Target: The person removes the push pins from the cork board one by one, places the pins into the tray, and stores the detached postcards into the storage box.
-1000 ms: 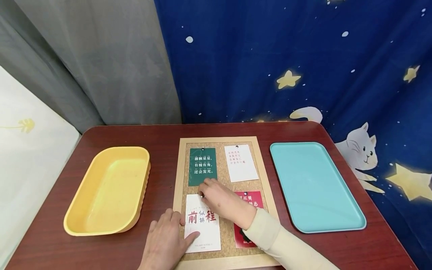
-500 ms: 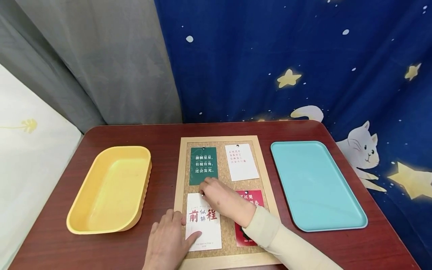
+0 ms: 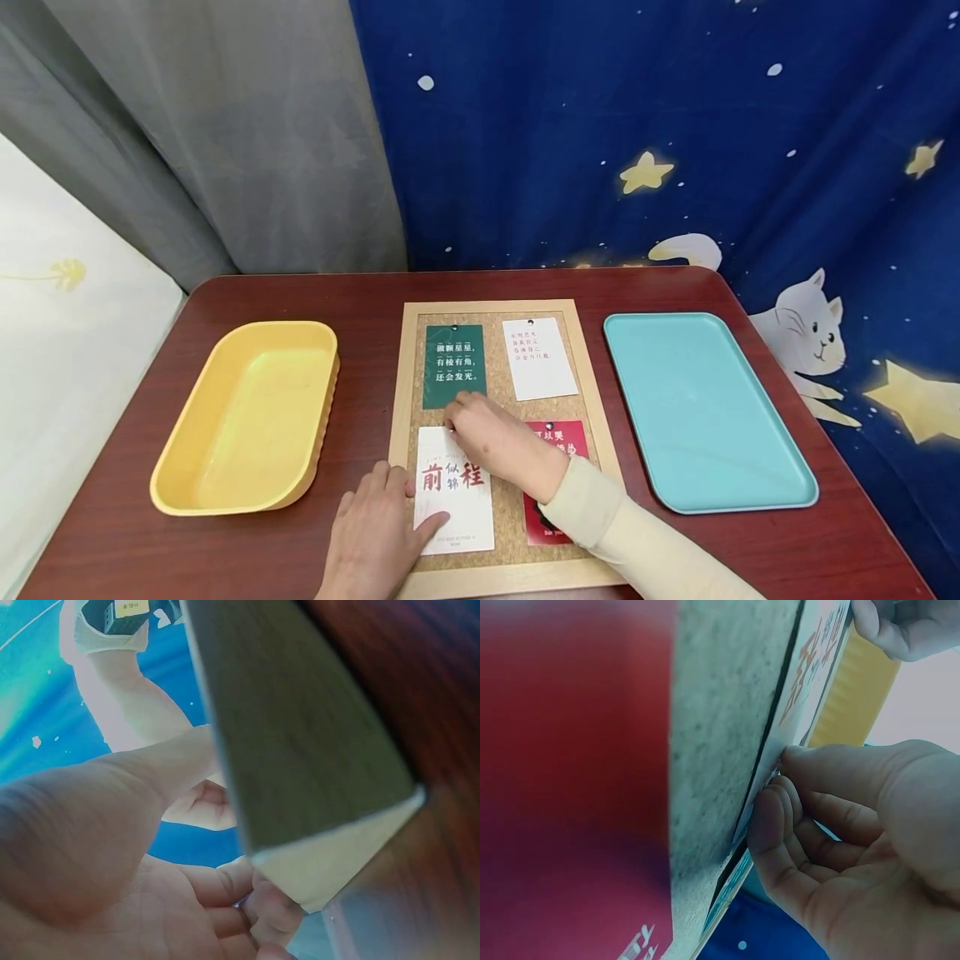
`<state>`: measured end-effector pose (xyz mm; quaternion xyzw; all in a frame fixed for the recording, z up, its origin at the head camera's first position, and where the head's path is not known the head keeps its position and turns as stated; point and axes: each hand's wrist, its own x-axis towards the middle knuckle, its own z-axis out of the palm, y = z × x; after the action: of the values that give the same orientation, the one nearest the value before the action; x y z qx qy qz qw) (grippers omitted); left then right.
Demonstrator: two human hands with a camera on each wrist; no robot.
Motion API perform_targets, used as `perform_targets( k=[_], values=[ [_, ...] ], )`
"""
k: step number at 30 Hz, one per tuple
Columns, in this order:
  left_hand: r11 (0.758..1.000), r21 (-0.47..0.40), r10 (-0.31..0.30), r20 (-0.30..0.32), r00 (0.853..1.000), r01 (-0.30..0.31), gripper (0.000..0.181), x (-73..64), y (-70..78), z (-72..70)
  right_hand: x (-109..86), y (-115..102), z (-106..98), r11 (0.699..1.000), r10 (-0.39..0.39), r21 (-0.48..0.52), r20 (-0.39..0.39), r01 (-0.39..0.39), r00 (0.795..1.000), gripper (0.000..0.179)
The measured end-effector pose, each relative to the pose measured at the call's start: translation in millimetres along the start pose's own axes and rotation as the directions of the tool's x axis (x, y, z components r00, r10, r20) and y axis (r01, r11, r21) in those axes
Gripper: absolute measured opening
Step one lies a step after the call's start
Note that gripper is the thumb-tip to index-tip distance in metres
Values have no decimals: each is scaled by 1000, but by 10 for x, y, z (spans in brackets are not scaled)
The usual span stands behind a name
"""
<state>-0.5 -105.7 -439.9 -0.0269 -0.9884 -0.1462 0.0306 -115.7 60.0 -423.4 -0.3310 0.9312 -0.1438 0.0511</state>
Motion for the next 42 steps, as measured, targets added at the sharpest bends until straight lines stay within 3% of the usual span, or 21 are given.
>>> perform_targets(
  k=[21,30,38,42],
  values=[
    [1000,24,1,46,999,-2,53,15,14,-21,-5,9,18,1000,-18,-2,-4,18,1000,5],
    [1000,17,14,4,1000,-14,55,7,4,-17,16,27,0,998,-18,60,5,17,1000,6],
    [999,32,34,3,999,-34,74,16,17,-19,11,34,-23,999,-21,35,9,20,1000,8],
    [997,33,65,-9,998,-65,74,23,20,-15,10,38,-22,999,-21,42,12,20,1000,8]
  ],
)
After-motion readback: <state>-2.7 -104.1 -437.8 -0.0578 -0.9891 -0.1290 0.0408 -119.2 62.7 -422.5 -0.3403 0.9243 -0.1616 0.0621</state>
